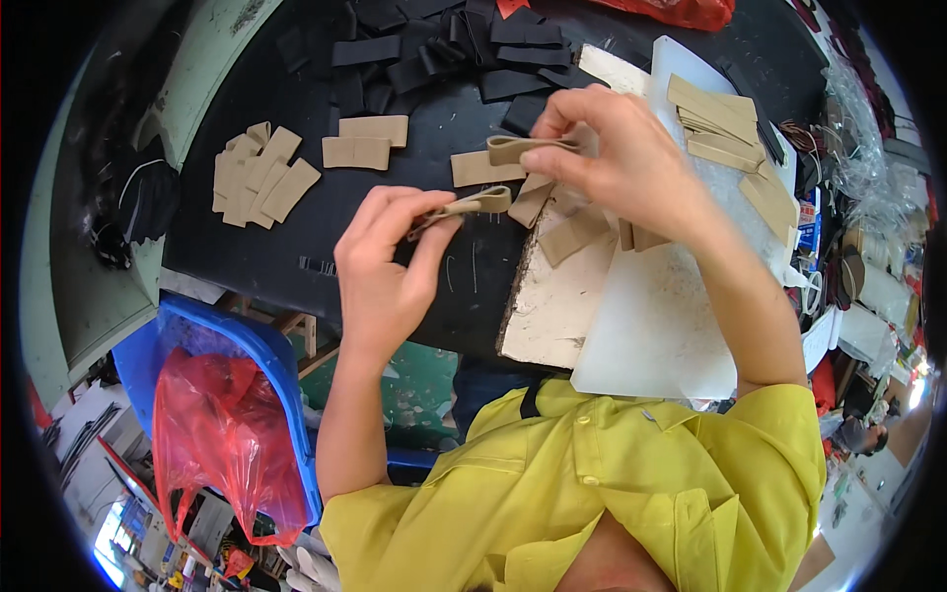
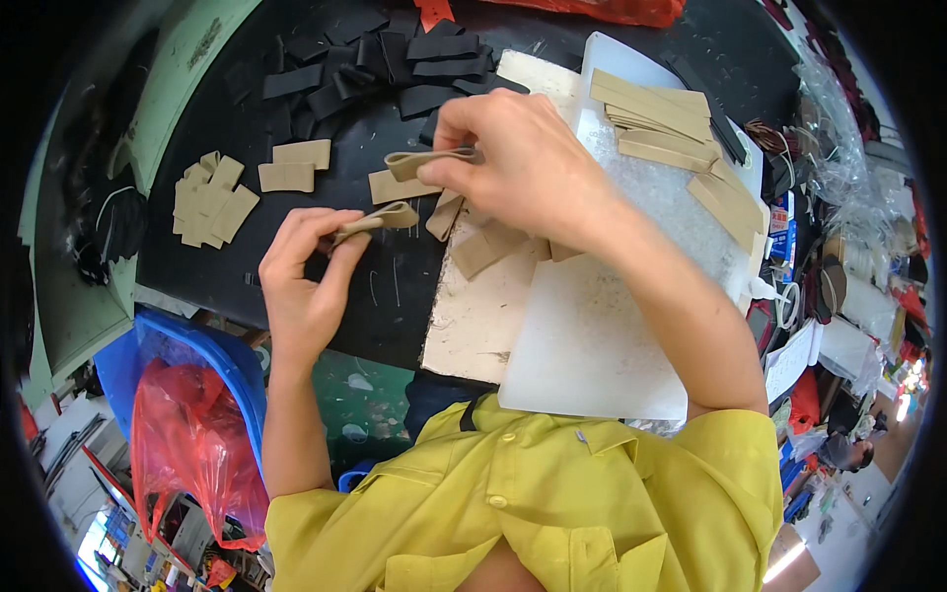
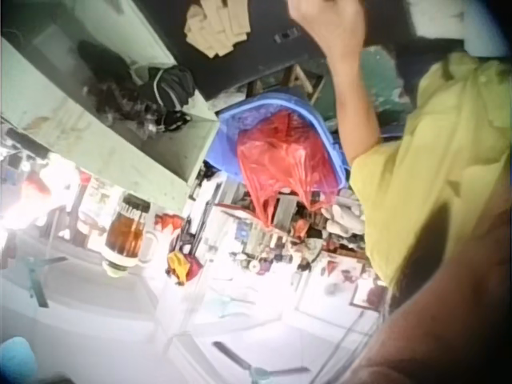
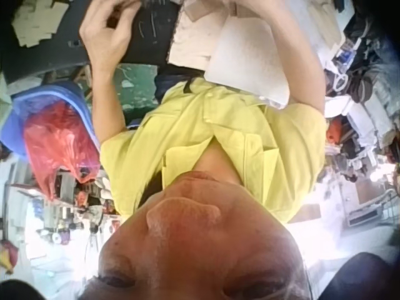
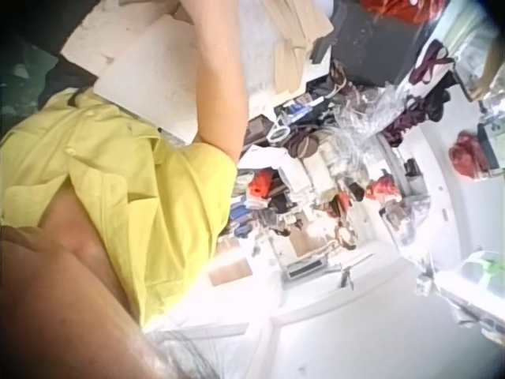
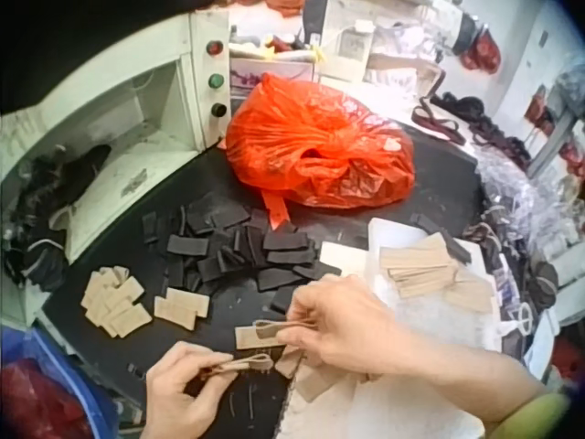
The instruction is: The person applies glue from a white tube onto long, thin strips of light brown material laid on a white board. They then fold each strip in half to create small rectangular units and place them in a pile. The process is repeated for multiple strips throughout the video.
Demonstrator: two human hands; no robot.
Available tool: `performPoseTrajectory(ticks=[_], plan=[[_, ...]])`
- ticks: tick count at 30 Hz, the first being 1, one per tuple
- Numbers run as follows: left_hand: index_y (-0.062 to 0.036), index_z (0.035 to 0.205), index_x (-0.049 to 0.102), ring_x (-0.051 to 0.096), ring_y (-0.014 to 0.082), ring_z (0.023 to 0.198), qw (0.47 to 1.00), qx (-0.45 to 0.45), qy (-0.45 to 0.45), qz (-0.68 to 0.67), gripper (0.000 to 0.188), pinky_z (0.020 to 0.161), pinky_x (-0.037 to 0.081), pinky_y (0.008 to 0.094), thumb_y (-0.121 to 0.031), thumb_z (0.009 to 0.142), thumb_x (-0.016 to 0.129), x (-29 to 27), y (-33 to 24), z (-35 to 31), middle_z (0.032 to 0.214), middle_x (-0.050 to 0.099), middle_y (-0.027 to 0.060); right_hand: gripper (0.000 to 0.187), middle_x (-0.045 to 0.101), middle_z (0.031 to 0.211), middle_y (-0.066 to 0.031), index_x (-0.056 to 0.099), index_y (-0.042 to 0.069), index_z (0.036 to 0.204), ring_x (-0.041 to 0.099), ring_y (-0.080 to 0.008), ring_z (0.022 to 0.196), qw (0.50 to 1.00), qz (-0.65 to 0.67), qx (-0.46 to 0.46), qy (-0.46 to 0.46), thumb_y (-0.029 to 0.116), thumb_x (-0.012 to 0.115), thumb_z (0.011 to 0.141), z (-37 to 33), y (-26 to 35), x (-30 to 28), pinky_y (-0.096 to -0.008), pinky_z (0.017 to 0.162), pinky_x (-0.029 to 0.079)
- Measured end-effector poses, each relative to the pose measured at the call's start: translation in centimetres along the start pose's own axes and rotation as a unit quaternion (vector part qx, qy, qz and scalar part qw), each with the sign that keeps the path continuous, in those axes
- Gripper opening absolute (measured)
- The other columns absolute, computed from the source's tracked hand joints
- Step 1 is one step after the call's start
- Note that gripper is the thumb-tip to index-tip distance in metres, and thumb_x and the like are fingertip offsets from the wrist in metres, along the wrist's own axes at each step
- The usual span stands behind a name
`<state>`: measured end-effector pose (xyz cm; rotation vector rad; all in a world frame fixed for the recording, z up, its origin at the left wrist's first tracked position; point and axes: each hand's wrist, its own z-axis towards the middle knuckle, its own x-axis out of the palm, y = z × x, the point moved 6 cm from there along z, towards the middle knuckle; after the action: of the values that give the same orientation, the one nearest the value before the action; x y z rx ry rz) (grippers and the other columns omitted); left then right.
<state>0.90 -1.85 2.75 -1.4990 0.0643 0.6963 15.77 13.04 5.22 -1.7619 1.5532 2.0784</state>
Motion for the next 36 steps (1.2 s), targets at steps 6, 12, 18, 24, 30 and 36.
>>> performPoseTrajectory(ticks=[6,12,18,24,30,36], plan=[[0.0049,0.109,0.069,0.064,0.0108,0.080,0.984,-0.118,-0.074,-0.109,0.022,0.073,0.052,0.0243,-0.001,0.088,0.073,-2.6,3.3,-1.1,0.090,0.068,0.0057,0.013,0.065,0.081,-0.0096,0.062,0.005,0.083,0.063,-0.0300,0.089,0.960,-0.214,-0.182,-0.022,0.006,0.074,0.079,0.7,2.2,3.4,-0.0414,0.085,0.044],[0.0062,0.115,0.068,0.064,0.0087,0.082,0.982,-0.107,-0.105,-0.119,0.027,0.075,0.053,0.0238,-0.003,0.091,0.074,-4.5,4.4,-1.3,0.097,0.071,0.0062,0.015,0.064,0.093,-0.0080,0.067,0.006,0.093,0.058,-0.0286,0.097,0.973,-0.155,-0.169,-0.001,0.007,0.073,0.079,1.7,2.3,3.4,-0.0408,0.091,0.039],[0.0069,0.115,0.069,0.065,0.0081,0.084,0.977,-0.150,-0.147,-0.047,0.029,0.077,0.051,0.0212,-0.006,0.091,0.076,-7.3,6.0,0.1,0.096,0.071,0.0055,0.016,0.072,0.083,-0.0130,0.072,-0.001,0.090,0.067,-0.0262,0.076,0.989,0.024,-0.120,0.087,0.011,0.070,0.079,6.4,5.8,2.7,-0.0362,0.073,0.052],[0.0023,0.114,0.071,0.065,0.0142,0.084,0.980,-0.065,-0.171,0.079,0.032,0.077,0.052,0.0273,-0.009,0.086,0.080,-7.2,4.8,0.5,0.096,0.071,0.0059,0.039,0.071,0.092,-0.0139,0.071,0.005,0.111,0.068,-0.0272,0.088,0.984,-0.052,-0.173,-0.010,0.023,0.079,0.077,5.1,4.3,2.5,-0.0361,0.082,0.051],[-0.0043,0.117,0.070,0.062,0.0301,0.104,0.964,0.106,-0.096,0.222,0.051,0.088,0.050,0.0403,-0.024,0.073,0.088,-1.4,-1.6,-1.1,0.115,0.068,0.0118,0.035,0.068,0.099,-0.0112,0.066,0.008,0.119,0.061,-0.0329,0.109,0.973,-0.150,-0.172,-0.033,0.018,0.073,0.086,-4.7,0.2,-4.1,-0.0426,0.096,0.043],[-0.0034,0.126,0.065,0.064,0.0305,0.100,0.979,0.152,0.032,0.133,0.057,0.085,0.053,0.0385,-0.016,0.073,0.085,7.6,-3.7,-1.3,0.120,0.068,0.0131,0.035,0.064,0.099,-0.0113,0.064,0.005,0.110,0.060,-0.0319,0.100,0.987,-0.138,-0.082,-0.010,-0.001,0.071,0.076,-10.0,-0.8,-4.0,-0.0404,0.088,0.047]])
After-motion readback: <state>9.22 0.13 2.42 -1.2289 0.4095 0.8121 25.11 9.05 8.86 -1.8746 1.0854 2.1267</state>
